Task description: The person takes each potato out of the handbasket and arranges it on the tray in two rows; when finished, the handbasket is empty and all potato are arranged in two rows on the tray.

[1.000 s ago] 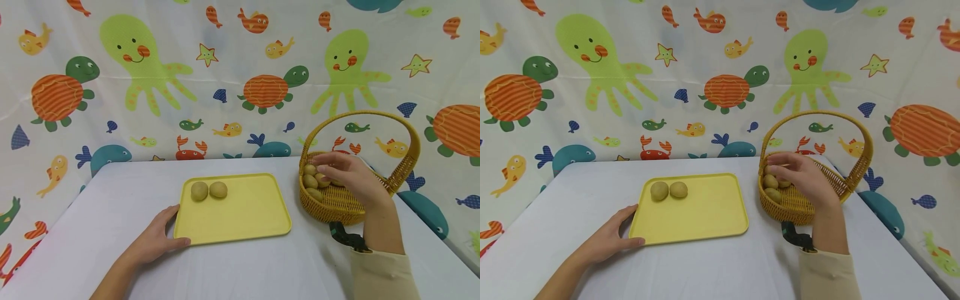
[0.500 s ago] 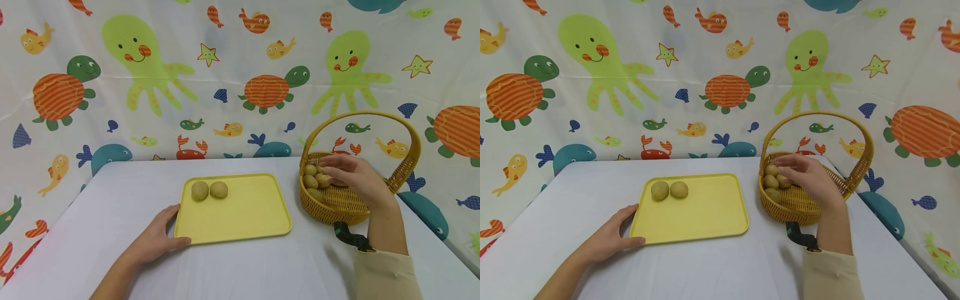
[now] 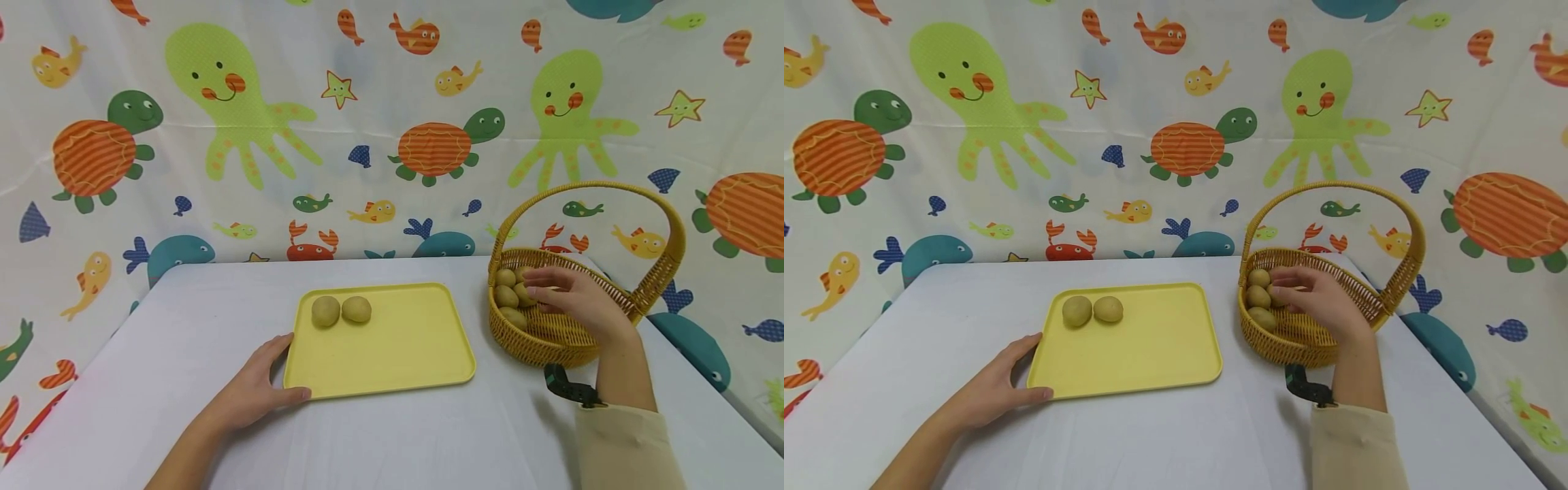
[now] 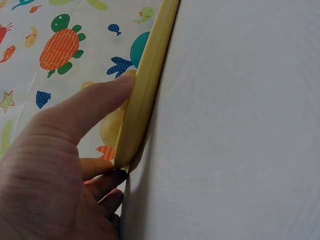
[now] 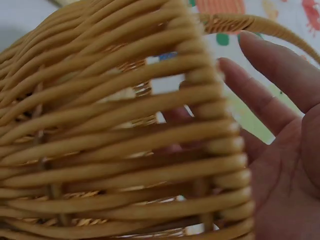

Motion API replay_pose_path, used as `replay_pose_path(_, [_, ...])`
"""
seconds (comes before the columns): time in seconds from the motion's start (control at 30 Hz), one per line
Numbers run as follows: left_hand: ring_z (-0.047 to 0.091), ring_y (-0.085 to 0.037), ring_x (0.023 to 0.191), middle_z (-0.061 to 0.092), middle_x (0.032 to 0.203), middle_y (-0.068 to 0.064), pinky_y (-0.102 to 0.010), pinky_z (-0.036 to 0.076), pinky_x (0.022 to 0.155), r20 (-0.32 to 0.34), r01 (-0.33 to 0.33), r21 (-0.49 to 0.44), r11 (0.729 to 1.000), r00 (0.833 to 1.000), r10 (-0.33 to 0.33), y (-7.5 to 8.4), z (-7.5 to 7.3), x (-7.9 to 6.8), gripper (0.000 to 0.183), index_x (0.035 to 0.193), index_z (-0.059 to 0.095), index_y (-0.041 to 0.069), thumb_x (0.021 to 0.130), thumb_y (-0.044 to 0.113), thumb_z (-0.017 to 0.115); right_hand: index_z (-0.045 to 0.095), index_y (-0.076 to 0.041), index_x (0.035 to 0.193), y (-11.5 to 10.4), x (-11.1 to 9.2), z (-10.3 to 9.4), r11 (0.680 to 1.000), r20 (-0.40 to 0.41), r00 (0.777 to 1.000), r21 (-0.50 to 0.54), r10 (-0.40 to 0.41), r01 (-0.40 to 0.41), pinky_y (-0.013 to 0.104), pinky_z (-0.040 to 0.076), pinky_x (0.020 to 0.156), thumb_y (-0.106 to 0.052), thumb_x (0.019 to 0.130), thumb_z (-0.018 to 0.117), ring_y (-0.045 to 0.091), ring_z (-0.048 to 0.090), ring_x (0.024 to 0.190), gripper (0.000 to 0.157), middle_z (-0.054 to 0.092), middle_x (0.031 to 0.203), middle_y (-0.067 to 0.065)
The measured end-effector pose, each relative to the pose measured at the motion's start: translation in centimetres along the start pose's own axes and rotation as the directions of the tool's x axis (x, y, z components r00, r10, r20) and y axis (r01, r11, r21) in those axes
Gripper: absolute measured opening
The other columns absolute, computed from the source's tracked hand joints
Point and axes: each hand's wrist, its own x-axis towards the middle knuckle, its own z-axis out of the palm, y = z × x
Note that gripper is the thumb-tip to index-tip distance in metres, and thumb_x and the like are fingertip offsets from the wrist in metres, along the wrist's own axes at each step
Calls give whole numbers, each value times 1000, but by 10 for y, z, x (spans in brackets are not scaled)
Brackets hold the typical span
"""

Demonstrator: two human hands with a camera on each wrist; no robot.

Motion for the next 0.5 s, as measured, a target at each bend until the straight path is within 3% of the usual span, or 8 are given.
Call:
replay_pose_path(0.23, [20,-52,153,24,166,-29,-72,25,120,7,-4,15,1000,1000,4,0,0,0,109,162,27,3,81,49,85,57,-5,145,11,4,4,998,20,1000,-69,1,0,31,59,90,-38,101,68,25,65,113,56,61,142,19])
replay_pose_path(0.5, [20,-52,153,26,166,-29,-72,23,120,-2,-2,1,1000,1000,2,1,-1,-1,111,161,29,3,79,52,85,63,-7,139,22,9,8,991,70,997,-133,17,-8,35,57,93,-32,97,73,30,60,123,50,66,135,19])
